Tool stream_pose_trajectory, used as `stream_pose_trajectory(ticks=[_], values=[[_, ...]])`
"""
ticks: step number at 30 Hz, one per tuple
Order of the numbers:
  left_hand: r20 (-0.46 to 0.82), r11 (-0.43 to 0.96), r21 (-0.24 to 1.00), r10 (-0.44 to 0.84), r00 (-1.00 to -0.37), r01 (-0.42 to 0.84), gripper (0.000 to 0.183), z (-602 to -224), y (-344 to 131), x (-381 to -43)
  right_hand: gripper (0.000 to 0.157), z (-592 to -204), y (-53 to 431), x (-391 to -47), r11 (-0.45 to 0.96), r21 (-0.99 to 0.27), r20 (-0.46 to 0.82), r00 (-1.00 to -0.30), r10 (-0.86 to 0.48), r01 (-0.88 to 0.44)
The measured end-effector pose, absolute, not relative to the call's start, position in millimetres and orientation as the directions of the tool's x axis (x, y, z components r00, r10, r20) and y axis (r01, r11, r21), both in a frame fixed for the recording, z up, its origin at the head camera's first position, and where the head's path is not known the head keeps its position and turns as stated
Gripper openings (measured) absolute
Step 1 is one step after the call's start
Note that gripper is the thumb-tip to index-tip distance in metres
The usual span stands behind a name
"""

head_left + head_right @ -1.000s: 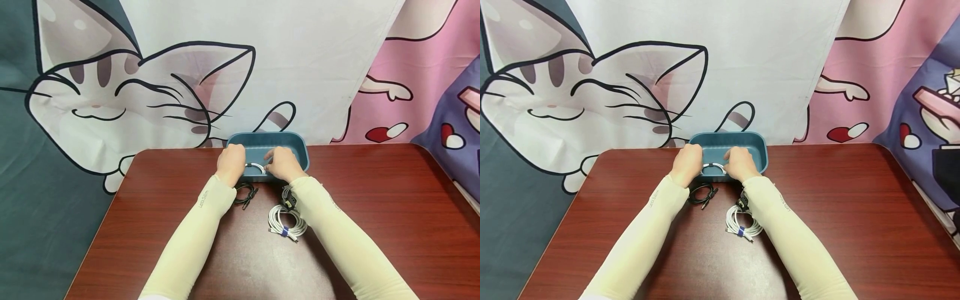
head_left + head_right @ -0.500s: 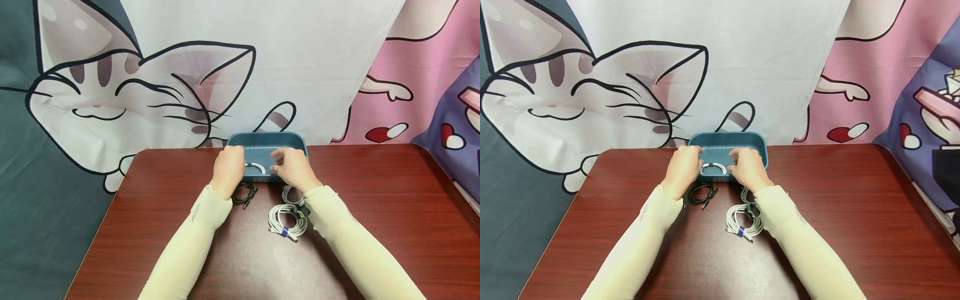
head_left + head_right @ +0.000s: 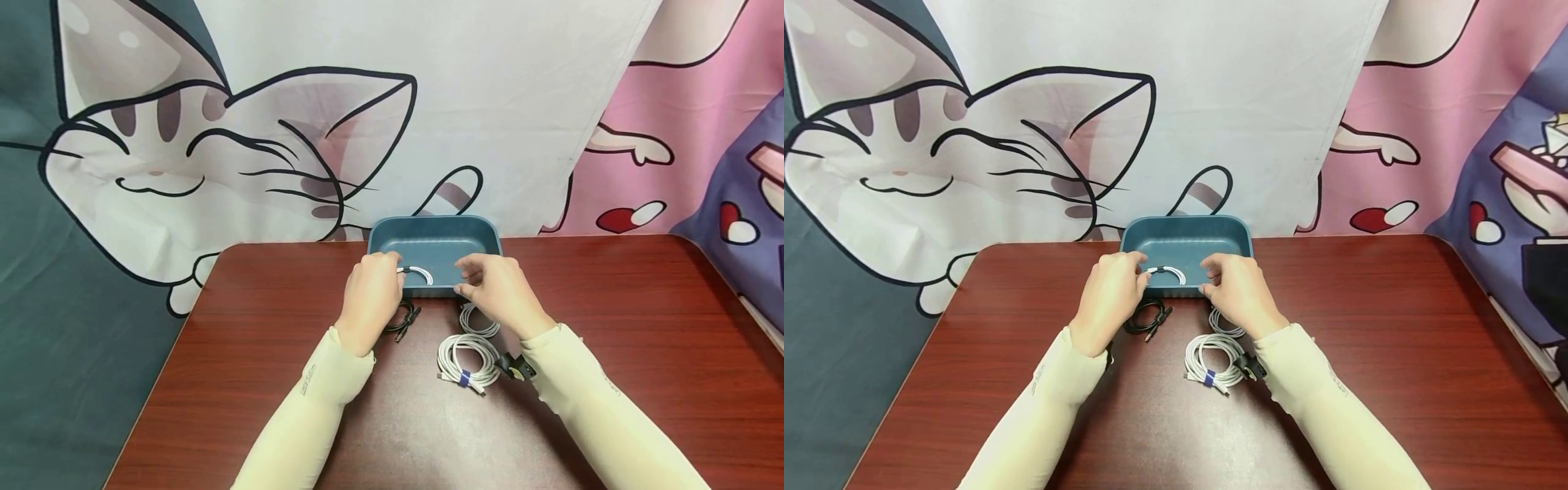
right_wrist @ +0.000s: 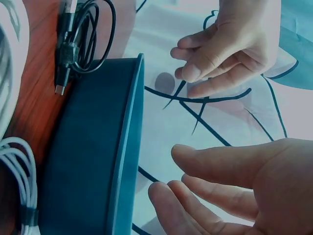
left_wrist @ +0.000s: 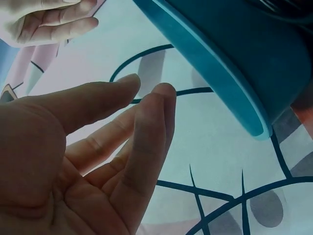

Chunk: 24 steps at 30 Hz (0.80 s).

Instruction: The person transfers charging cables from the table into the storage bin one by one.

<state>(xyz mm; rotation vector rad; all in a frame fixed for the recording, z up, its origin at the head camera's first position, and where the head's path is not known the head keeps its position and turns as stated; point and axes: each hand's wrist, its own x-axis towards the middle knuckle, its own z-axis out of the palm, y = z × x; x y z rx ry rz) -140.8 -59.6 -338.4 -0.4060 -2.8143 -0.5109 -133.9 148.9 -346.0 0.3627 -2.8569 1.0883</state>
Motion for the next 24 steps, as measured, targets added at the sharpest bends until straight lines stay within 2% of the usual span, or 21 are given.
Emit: stream_pose_trajectory(ticks=[18,24], values=[[0.279,0.884,0.343,0.229,-0.933,0.319,0.02,-353.2,-60.7,-107.1,0.032,-356.9,167.2,-100.4,0.758,-0.601,0.141,-0.968,-0.208,-0.251],[0.299,0.872,0.385,0.191,-0.935,0.301,0.017,-361.9,-62.7,-103.1,0.031,-364.3,168.4,-88.9,0.766,-0.585,0.146,-0.964,-0.223,-0.266]])
